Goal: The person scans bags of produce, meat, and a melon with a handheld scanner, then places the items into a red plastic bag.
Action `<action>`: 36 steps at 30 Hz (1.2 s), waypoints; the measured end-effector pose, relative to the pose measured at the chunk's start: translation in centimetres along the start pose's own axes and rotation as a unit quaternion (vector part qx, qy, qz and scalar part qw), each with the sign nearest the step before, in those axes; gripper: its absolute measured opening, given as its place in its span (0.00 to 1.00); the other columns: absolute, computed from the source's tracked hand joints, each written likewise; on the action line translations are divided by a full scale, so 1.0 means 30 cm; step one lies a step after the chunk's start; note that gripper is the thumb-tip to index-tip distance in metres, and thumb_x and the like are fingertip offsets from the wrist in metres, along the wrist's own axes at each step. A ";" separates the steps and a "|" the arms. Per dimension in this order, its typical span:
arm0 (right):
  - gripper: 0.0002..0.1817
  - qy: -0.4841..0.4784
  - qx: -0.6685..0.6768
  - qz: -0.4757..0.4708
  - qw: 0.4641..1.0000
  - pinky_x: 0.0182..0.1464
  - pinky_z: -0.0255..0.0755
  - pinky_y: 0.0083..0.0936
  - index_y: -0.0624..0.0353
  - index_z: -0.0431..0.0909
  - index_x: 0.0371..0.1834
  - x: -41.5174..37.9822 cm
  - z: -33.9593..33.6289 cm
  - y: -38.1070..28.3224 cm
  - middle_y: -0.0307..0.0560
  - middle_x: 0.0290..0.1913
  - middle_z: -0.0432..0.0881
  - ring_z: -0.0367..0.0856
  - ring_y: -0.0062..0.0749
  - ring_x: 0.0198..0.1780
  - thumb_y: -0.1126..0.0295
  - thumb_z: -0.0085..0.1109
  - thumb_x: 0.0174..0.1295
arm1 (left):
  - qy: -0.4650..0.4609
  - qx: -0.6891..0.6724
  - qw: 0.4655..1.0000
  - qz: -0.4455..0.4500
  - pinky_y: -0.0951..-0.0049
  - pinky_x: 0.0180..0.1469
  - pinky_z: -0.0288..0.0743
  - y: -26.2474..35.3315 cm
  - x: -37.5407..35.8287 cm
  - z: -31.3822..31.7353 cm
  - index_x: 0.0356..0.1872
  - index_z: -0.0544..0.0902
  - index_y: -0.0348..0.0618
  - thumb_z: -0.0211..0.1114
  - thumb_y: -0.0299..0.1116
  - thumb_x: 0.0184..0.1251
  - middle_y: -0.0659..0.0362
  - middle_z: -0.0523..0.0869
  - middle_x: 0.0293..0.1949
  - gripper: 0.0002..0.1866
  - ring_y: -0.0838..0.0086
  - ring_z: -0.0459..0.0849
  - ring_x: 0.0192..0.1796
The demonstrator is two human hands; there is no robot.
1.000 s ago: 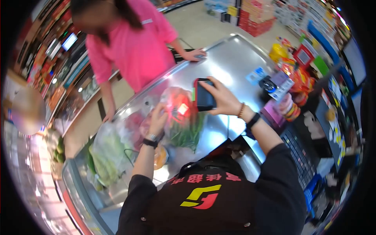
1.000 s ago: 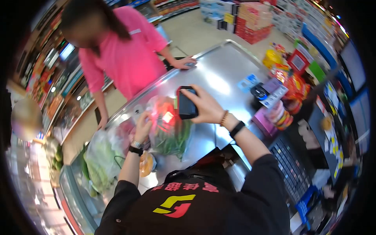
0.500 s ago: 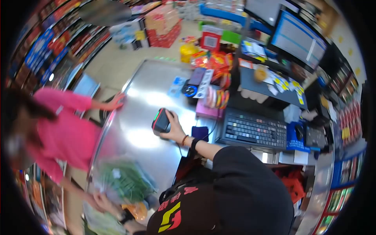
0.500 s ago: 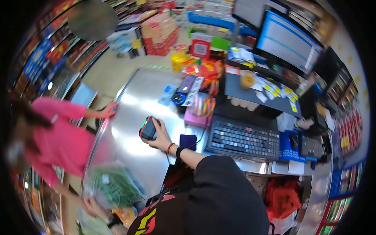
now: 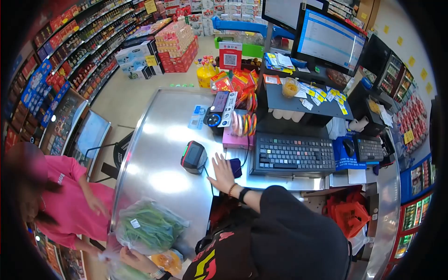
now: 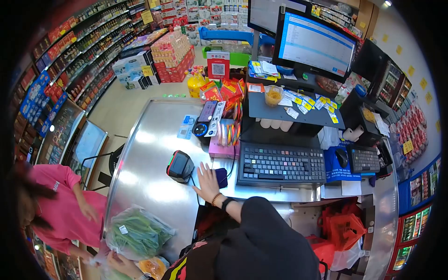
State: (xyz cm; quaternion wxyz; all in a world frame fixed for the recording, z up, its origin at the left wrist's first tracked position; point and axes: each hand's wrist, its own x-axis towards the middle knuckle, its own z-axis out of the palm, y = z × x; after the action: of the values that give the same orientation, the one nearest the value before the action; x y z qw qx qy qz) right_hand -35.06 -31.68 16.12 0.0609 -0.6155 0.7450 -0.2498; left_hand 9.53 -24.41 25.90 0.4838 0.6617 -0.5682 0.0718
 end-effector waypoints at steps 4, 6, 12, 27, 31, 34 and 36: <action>0.35 0.010 -0.082 0.006 0.997 0.77 0.52 0.49 0.68 0.64 0.70 -0.135 0.024 0.140 0.59 0.74 0.63 0.57 0.55 0.77 0.67 0.63 0.60 | -0.047 -0.051 0.996 0.053 0.58 0.60 0.70 0.102 -0.041 0.038 0.49 0.78 0.32 0.57 0.23 0.67 0.47 0.80 0.48 0.12 0.54 0.78 0.53; 0.28 0.039 -0.039 -0.035 0.998 0.75 0.57 0.44 0.67 0.70 0.66 -0.155 0.015 0.177 0.56 0.69 0.70 0.63 0.53 0.73 0.72 0.60 0.60 | -0.090 -0.082 0.988 0.090 0.58 0.60 0.69 0.186 -0.071 0.064 0.48 0.78 0.32 0.57 0.21 0.64 0.47 0.80 0.47 0.12 0.54 0.78 0.52; 0.21 0.104 0.065 0.017 0.992 0.68 0.68 0.41 0.65 0.76 0.57 -0.125 0.044 0.197 0.54 0.56 0.82 0.73 0.50 0.66 0.78 0.60 0.58 | -0.308 -0.247 0.914 0.094 0.58 0.58 0.71 0.450 -0.160 0.107 0.43 0.81 0.36 0.58 0.17 0.55 0.47 0.81 0.45 0.13 0.53 0.79 0.51; 0.13 -0.263 0.249 -0.094 0.927 0.56 0.76 0.38 0.59 0.80 0.53 -0.535 -0.116 0.133 0.53 0.49 0.84 0.83 0.48 0.52 0.65 0.55 0.70 | -0.488 -0.275 0.795 0.232 0.56 0.58 0.75 0.668 -0.463 0.569 0.53 0.80 0.35 0.59 0.24 0.66 0.43 0.82 0.51 0.15 0.47 0.81 0.54; 0.16 -0.335 0.284 -0.112 0.892 0.55 0.76 0.40 0.59 0.80 0.54 -0.671 -0.161 0.255 0.54 0.50 0.85 0.84 0.49 0.51 0.61 0.55 0.71 | -0.384 -0.169 0.834 0.358 0.54 0.58 0.76 0.790 -0.487 0.851 0.55 0.80 0.35 0.58 0.23 0.62 0.43 0.80 0.55 0.19 0.45 0.81 0.54; 0.17 -0.363 0.272 -0.092 0.886 0.55 0.76 0.40 0.58 0.80 0.54 -0.712 -0.255 0.332 0.54 0.50 0.85 0.84 0.49 0.52 0.60 0.55 0.71 | -0.441 -0.041 0.813 0.379 0.54 0.52 0.78 0.875 -0.495 0.977 0.48 0.81 0.38 0.60 0.24 0.59 0.47 0.82 0.49 0.15 0.51 0.82 0.53; 0.17 -0.354 0.279 -0.048 0.891 0.55 0.76 0.39 0.57 0.80 0.55 -0.730 -0.323 0.386 0.54 0.50 0.85 0.84 0.49 0.52 0.59 0.55 0.71 | -0.476 0.007 0.800 0.366 0.54 0.48 0.80 0.933 -0.487 1.029 0.43 0.81 0.41 0.59 0.28 0.64 0.47 0.84 0.46 0.09 0.51 0.84 0.49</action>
State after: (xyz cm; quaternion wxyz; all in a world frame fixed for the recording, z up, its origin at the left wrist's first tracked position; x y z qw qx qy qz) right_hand -44.03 -6.69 14.59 0.4776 -0.6560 0.5433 -0.2151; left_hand -32.51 -33.54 16.02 0.0850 0.3589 -0.9263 -0.0765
